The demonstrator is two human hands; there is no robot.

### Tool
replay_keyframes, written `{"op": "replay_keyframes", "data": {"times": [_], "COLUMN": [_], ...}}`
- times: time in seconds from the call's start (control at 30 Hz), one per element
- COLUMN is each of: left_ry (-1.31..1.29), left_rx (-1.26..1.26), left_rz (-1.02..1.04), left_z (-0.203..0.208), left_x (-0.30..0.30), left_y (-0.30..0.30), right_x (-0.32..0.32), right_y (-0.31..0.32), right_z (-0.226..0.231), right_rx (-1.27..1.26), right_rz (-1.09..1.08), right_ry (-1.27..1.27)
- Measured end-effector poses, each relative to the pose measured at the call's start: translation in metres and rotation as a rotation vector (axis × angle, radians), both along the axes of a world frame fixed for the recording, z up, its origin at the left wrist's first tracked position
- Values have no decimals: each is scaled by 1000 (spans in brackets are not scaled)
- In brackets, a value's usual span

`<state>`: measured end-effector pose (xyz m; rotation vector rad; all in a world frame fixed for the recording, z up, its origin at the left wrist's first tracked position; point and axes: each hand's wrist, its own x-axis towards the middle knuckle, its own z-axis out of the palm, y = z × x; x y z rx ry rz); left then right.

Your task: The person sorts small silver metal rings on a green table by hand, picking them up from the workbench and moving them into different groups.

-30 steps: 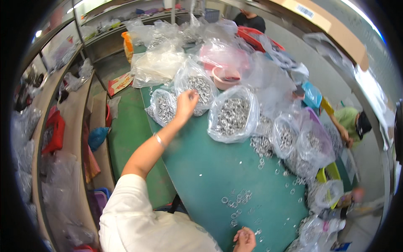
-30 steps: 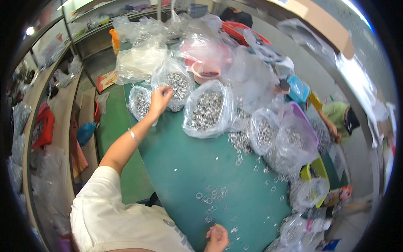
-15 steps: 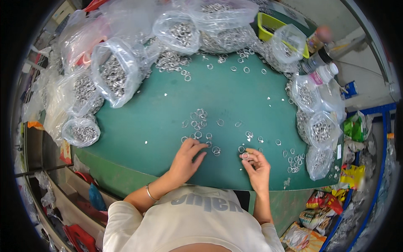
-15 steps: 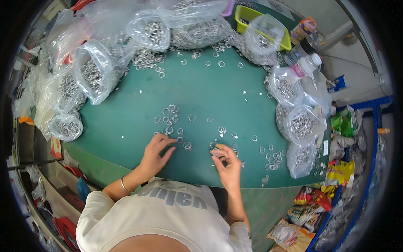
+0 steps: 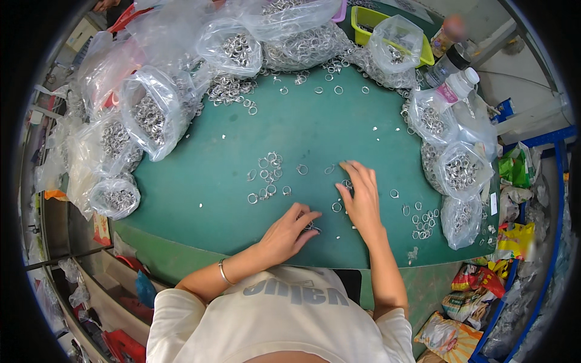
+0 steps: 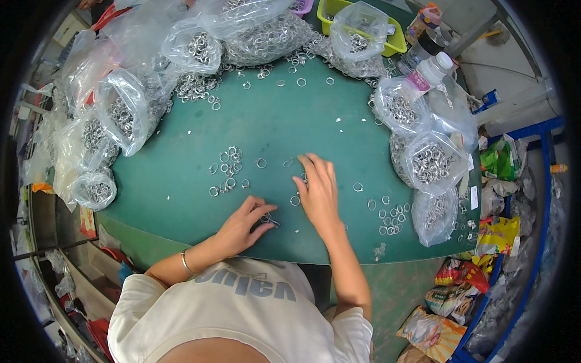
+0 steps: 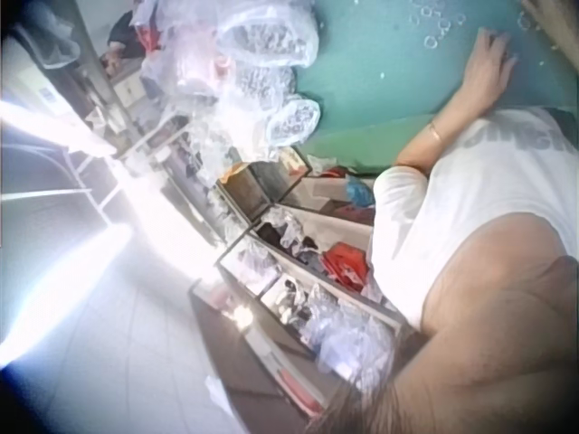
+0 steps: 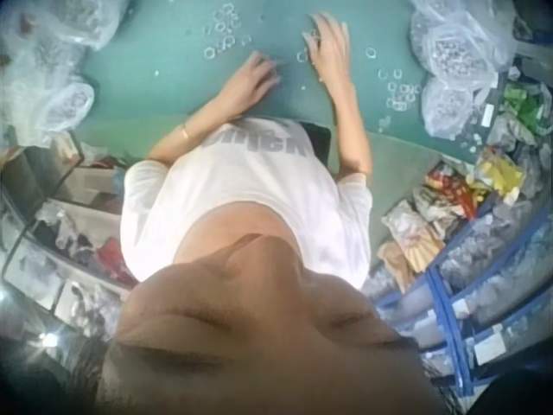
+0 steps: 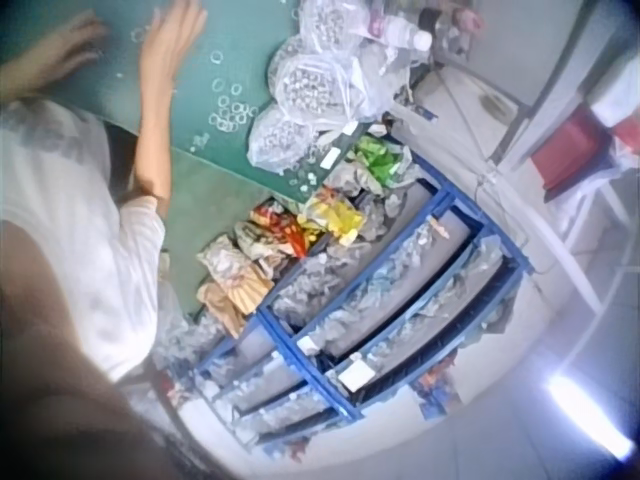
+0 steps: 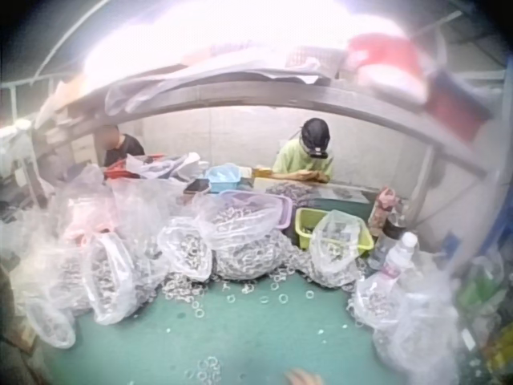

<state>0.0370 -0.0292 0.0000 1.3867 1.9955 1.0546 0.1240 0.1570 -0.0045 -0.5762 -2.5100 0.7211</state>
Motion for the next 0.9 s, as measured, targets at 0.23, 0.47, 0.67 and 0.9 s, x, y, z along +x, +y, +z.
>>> {"op": "replay_keyframes", "data": {"times": [0.23,0.47,0.67,0.9], "left_ry": [143,76,15,46], "left_rx": [17,47,85,161], "left_rz": [68,147,195,179], "left_z": [-11,-9,-16,-19], "left_x": [-7,-10,-19,-30], "left_y": [-5,-19,-21,-9], "right_x": [-29,-81,-248,-260], "right_y": [13,64,181,203], "right_z": [-17,73,135,93], "right_rx": [-3,-118,157,-108], "right_rz": [199,-10,-192,-22], "right_ry": [-66,359,884,429]}}
